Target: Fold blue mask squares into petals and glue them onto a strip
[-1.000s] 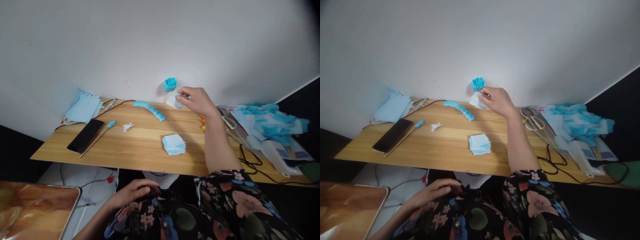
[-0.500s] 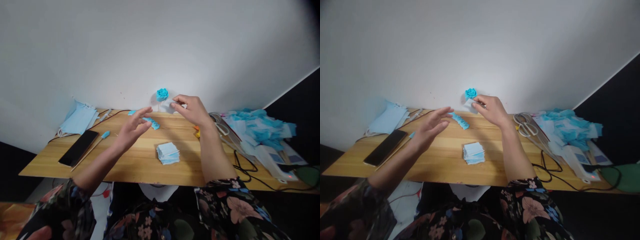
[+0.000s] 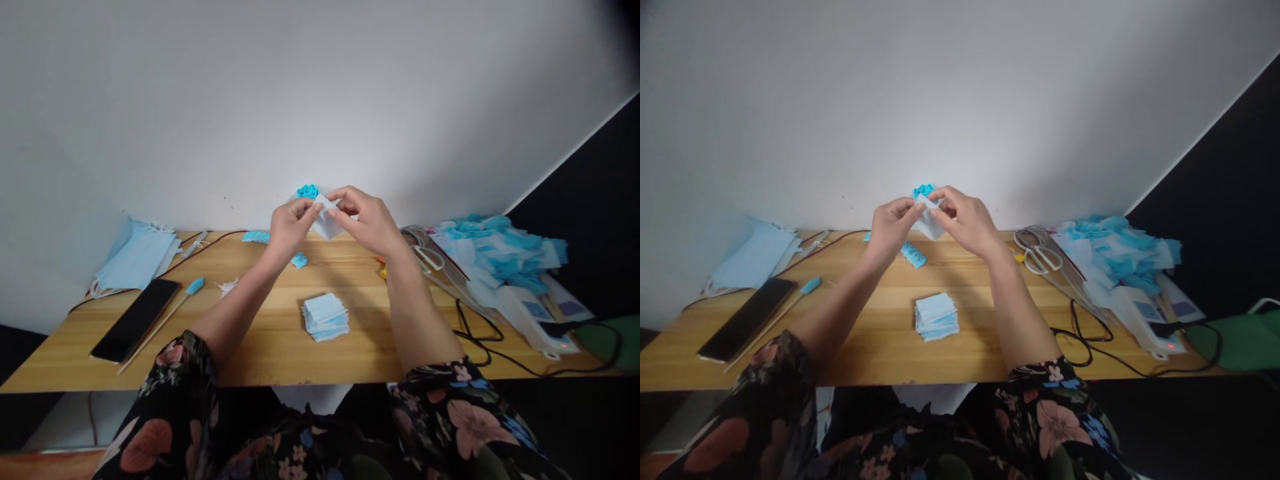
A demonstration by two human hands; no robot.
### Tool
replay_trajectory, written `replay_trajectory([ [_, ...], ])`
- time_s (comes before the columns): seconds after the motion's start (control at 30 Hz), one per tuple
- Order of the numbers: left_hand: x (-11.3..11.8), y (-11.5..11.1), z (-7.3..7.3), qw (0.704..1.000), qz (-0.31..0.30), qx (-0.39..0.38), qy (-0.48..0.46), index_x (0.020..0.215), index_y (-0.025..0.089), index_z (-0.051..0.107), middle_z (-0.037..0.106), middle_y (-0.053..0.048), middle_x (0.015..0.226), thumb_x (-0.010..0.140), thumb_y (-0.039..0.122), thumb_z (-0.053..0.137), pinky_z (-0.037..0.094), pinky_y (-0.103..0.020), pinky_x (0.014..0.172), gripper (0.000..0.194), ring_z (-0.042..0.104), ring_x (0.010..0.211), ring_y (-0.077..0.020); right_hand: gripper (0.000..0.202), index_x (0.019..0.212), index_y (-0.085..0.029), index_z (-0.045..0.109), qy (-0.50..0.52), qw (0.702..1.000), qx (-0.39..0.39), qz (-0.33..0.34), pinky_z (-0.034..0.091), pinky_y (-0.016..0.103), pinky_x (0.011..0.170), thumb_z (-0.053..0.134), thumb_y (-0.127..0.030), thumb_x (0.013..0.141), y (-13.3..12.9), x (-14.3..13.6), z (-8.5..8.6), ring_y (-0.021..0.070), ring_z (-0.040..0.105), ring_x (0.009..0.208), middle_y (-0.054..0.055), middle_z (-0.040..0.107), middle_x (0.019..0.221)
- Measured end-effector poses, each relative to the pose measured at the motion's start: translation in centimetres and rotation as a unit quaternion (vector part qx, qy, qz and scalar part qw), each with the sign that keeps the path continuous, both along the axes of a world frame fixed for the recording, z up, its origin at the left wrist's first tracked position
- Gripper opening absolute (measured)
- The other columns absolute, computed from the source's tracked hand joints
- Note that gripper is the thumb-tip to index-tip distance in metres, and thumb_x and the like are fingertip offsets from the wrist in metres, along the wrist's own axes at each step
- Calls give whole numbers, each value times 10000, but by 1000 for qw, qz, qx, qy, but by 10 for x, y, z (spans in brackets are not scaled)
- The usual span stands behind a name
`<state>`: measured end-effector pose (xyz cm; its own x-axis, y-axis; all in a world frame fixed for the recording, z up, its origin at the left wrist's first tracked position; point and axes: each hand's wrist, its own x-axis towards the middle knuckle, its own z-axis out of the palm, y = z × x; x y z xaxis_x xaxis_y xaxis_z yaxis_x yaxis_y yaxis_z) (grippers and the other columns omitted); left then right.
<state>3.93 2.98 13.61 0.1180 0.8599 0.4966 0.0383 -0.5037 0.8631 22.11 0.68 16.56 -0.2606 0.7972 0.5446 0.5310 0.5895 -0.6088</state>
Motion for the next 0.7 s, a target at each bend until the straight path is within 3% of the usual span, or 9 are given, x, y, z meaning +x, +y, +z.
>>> replay_trajectory([
  [0.13, 4, 3, 8, 997, 12, -2, -77, 760, 183, 685, 618, 6, 705, 866, 525, 745, 414, -270, 671, 363, 547, 702, -141, 513, 1333, -240, 677, 104, 994, -18, -9, 544, 313, 739, 661, -566, 938, 6, 6, -1, 171, 641, 769, 12, 707, 849],
  [0.23, 5, 3, 8, 990, 20, -14, -137, 728, 192, 672, 611, 5, 707, 847, 530, 778, 417, -272, 698, 374, 555, 733, -149, 652, 1307, -246, 699, 177, 983, -57, 2, 600, 326, 767, 599, -749, 905, 12, 7, -4, 183, 668, 839, 37, 708, 916],
  [0.3, 5, 4, 4, 987, 24, -20, -160, 736, 193, 678, 615, 5, 713, 840, 531, 787, 423, -270, 710, 369, 561, 749, -151, 673, 1245, -239, 725, 200, 976, -86, 15, 610, 324, 766, 591, -788, 881, 16, 5, -6, 183, 669, 873, 47, 713, 982],
  [0.43, 3, 6, -4, 984, 19, -24, -176, 764, 187, 705, 636, 11, 717, 820, 559, 798, 433, -250, 695, 388, 555, 729, -134, 499, 999, -203, 763, 174, 978, -114, 24, 549, 292, 701, 764, -659, 794, 19, -3, -9, 159, 619, 777, 10, 681, 838],
  [0.53, 1, 6, -5, 982, 2, -34, -186, 774, 188, 719, 656, 14, 732, 815, 559, 803, 447, -238, 686, 382, 560, 712, -121, 354, 847, -185, 727, 167, 980, -108, 11, 453, 270, 629, 792, -523, 767, 19, -7, -9, 128, 536, 667, -26, 609, 691],
  [0.7, -4, 7, 0, 983, -51, -75, -162, 1004, 195, 782, 742, -16, 877, 758, 547, 854, 487, -251, 721, 435, 635, 785, -144, 277, 856, -178, 714, 143, 985, -98, 12, 356, 257, 575, 727, -447, 791, 20, -7, -10, 107, 460, 604, -56, 535, 627],
])
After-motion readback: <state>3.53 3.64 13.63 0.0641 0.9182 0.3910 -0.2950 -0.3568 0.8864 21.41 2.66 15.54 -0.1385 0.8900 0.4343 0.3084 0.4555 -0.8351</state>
